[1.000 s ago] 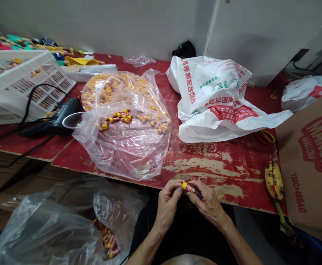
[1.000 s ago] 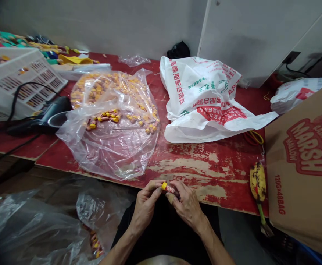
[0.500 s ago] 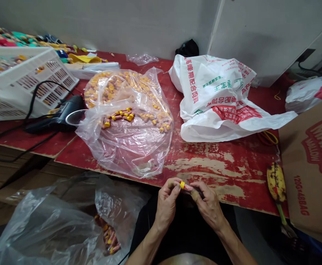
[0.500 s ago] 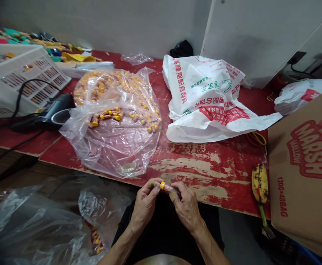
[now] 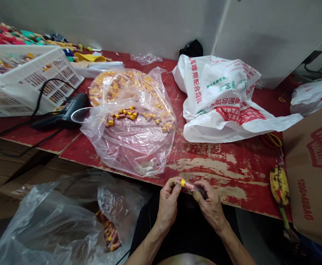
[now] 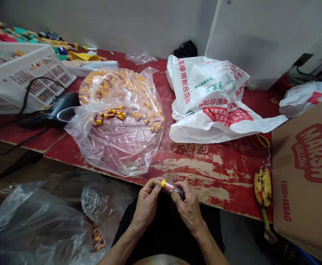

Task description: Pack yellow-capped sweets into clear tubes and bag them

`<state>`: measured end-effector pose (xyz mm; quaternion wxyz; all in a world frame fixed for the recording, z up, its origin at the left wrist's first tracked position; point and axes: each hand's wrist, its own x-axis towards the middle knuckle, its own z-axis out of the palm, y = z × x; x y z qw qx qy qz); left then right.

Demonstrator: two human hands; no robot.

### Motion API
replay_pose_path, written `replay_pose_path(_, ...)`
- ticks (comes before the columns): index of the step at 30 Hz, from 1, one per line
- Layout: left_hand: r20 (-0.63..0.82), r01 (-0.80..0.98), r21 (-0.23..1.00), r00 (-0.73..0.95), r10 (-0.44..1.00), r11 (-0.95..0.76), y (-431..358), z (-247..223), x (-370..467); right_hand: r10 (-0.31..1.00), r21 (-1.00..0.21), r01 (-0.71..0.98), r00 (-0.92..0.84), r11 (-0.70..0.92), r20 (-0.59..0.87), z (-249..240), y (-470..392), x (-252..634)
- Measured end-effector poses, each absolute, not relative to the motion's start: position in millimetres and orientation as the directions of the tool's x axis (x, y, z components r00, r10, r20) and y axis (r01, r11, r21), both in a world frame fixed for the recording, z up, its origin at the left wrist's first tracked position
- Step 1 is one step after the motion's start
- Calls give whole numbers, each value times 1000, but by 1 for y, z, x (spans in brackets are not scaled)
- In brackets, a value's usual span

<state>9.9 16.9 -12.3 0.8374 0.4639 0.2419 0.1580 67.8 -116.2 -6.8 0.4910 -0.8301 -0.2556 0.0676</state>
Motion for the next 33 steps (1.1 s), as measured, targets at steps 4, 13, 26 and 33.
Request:
replay_pose_path(4, -252, -21, 856, 855, 453, 516, 16, -6, 10, 466, -862, 279, 883, -424, 57, -7, -119, 70)
replay_pose_path(13, -204, 19, 926, 866, 457, 377, 26, -9, 7, 518, -872, 279, 855, -403, 34, -5, -121, 73)
replay_pose_path(26, -269, -29, 862, 820, 506, 505, 22, -10, 8, 541, -851, 284, 841, -442, 0, 0, -119, 77)
replay_pose_path(33, -284, -46, 843, 808, 516, 536, 21, -11, 9, 534, -842, 293, 846, -453, 8, 1, -117, 74)
